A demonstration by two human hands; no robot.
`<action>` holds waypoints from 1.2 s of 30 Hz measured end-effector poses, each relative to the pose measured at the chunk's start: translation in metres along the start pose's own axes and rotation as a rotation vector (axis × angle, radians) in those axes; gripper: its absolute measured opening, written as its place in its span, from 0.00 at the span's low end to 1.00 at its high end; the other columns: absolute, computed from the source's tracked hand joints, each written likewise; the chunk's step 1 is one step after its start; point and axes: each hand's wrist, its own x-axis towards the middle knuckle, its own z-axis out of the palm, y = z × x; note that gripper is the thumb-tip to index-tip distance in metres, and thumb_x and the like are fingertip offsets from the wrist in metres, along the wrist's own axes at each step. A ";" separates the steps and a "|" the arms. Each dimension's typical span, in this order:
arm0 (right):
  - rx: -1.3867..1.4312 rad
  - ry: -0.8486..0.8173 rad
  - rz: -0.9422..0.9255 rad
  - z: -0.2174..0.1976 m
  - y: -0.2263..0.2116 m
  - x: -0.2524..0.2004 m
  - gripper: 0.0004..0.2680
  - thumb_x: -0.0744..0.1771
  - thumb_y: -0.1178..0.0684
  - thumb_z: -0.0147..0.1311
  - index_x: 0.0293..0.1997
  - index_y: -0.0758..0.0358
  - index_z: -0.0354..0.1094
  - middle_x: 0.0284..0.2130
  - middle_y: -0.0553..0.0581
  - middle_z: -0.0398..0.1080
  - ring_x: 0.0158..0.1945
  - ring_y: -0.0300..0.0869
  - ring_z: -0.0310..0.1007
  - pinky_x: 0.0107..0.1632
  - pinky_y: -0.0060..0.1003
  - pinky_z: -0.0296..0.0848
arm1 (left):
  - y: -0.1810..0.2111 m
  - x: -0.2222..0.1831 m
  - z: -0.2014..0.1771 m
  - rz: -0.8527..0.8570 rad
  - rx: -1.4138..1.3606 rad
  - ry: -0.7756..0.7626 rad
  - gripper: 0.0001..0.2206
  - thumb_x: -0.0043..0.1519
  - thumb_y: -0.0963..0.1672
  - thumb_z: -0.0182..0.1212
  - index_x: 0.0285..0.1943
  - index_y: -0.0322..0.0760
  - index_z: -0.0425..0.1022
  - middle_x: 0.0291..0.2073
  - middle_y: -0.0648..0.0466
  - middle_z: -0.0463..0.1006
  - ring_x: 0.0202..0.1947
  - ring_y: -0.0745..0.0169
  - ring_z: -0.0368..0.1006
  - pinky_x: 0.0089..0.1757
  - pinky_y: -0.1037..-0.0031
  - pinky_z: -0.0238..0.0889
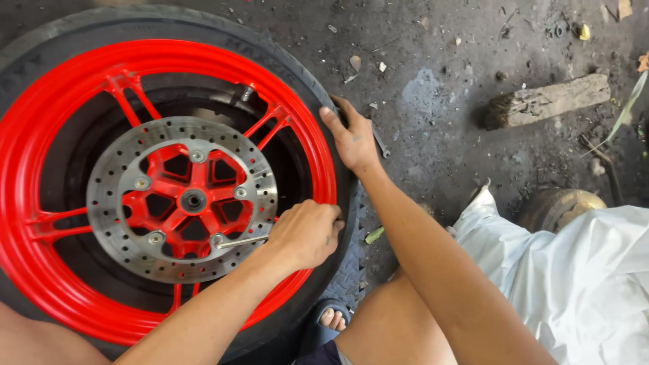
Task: Loosening bolts on a motorcycle brake disc using a hammer, socket wrench, and metal rod
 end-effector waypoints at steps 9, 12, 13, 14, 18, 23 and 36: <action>-0.121 0.006 0.022 -0.001 0.000 -0.003 0.20 0.71 0.33 0.48 0.68 0.47 0.65 0.56 0.69 0.72 0.64 0.63 0.66 0.65 0.58 0.65 | -0.001 0.001 0.002 -0.031 -0.047 0.067 0.13 0.63 0.47 0.53 0.41 0.36 0.80 0.36 0.34 0.81 0.42 0.25 0.80 0.40 0.46 0.74; -0.157 -0.025 0.080 0.000 -0.008 -0.009 0.22 0.71 0.28 0.41 0.71 0.39 0.61 0.57 0.69 0.71 0.64 0.65 0.64 0.67 0.60 0.62 | 0.008 -0.006 -0.007 -0.046 -0.114 0.077 0.13 0.63 0.45 0.52 0.43 0.32 0.81 0.36 0.33 0.81 0.42 0.25 0.80 0.42 0.46 0.75; -0.149 -0.025 0.083 0.001 -0.007 -0.010 0.22 0.71 0.28 0.41 0.71 0.39 0.61 0.57 0.69 0.71 0.64 0.65 0.64 0.67 0.60 0.62 | 0.007 -0.003 -0.007 -0.050 -0.108 0.072 0.13 0.63 0.45 0.52 0.43 0.32 0.81 0.36 0.33 0.81 0.42 0.25 0.80 0.42 0.46 0.75; -0.144 -0.027 0.113 0.003 -0.007 -0.012 0.22 0.71 0.27 0.40 0.72 0.38 0.60 0.58 0.70 0.70 0.65 0.66 0.63 0.68 0.60 0.60 | 0.006 -0.001 -0.007 -0.063 -0.098 0.106 0.13 0.62 0.45 0.52 0.43 0.33 0.81 0.36 0.33 0.81 0.42 0.26 0.80 0.42 0.45 0.75; -0.172 0.002 0.153 0.005 -0.008 -0.014 0.22 0.71 0.25 0.38 0.72 0.34 0.58 0.58 0.68 0.70 0.65 0.66 0.63 0.69 0.60 0.58 | 0.000 0.024 -0.035 -0.226 -0.178 0.356 0.11 0.60 0.45 0.53 0.40 0.44 0.85 0.32 0.43 0.85 0.41 0.37 0.83 0.42 0.55 0.78; -0.204 0.060 0.087 0.010 0.000 -0.013 0.21 0.72 0.27 0.40 0.71 0.40 0.63 0.53 0.69 0.73 0.61 0.67 0.68 0.64 0.60 0.64 | -0.112 -0.007 -0.116 -0.401 -0.366 0.873 0.12 0.61 0.47 0.56 0.40 0.42 0.85 0.24 0.47 0.82 0.34 0.47 0.82 0.37 0.57 0.75; -0.233 0.071 0.129 0.004 -0.018 -0.021 0.19 0.71 0.29 0.42 0.69 0.35 0.64 0.52 0.68 0.74 0.60 0.66 0.68 0.64 0.59 0.64 | -0.143 -0.189 -0.111 -0.588 0.590 0.688 0.19 0.74 0.53 0.49 0.43 0.39 0.81 0.34 0.46 0.76 0.38 0.41 0.79 0.37 0.55 0.76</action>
